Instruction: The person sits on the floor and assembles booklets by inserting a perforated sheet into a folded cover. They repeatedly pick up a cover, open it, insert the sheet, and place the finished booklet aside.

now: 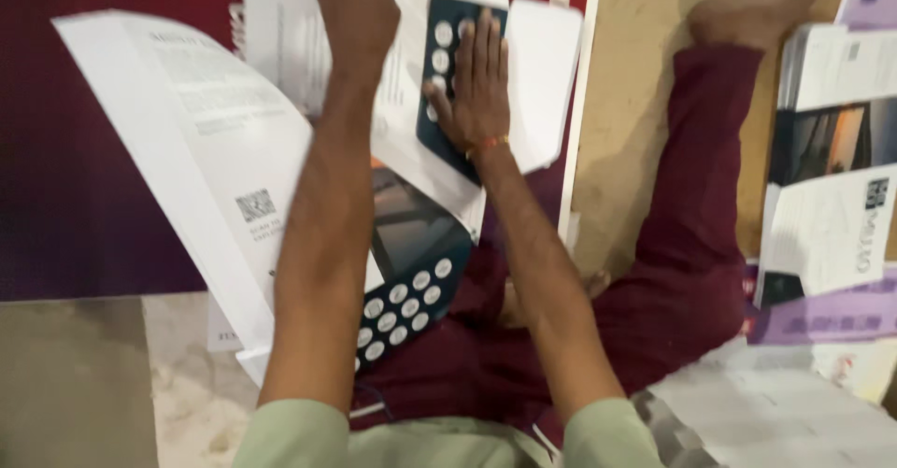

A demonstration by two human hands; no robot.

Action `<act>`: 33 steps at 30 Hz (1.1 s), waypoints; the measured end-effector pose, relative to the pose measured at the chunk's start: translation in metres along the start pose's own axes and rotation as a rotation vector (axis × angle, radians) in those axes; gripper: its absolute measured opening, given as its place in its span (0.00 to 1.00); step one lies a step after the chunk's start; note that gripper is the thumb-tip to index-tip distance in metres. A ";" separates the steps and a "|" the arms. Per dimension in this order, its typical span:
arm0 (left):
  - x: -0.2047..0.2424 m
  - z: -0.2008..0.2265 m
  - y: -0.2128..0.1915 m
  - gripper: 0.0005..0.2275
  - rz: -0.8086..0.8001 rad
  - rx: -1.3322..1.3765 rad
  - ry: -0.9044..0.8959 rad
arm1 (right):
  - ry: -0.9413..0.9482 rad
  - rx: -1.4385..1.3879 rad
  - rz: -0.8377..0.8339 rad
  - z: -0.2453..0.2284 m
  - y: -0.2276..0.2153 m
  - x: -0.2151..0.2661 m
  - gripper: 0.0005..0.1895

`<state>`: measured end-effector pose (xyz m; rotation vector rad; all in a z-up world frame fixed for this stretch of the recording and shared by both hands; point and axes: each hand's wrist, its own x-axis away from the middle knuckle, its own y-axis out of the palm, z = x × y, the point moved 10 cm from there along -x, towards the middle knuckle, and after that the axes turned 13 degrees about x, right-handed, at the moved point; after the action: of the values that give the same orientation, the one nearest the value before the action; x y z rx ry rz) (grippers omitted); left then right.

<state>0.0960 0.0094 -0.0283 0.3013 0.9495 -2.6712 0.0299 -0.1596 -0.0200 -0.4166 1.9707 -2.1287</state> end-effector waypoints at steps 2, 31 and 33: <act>-0.020 0.013 -0.032 0.18 0.093 0.054 0.011 | -0.035 -0.117 0.054 -0.011 -0.017 0.021 0.51; -0.084 0.088 -0.054 0.12 -0.520 0.031 0.467 | -0.509 -0.497 0.155 -0.102 -0.131 0.248 0.52; -0.054 0.054 0.019 0.22 -0.552 -0.064 0.209 | -0.478 -0.509 0.146 -0.098 -0.122 0.249 0.51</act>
<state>0.1474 -0.0280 0.0172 0.3509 1.3433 -3.1372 -0.2334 -0.1425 0.1113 -0.7531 2.1333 -1.2643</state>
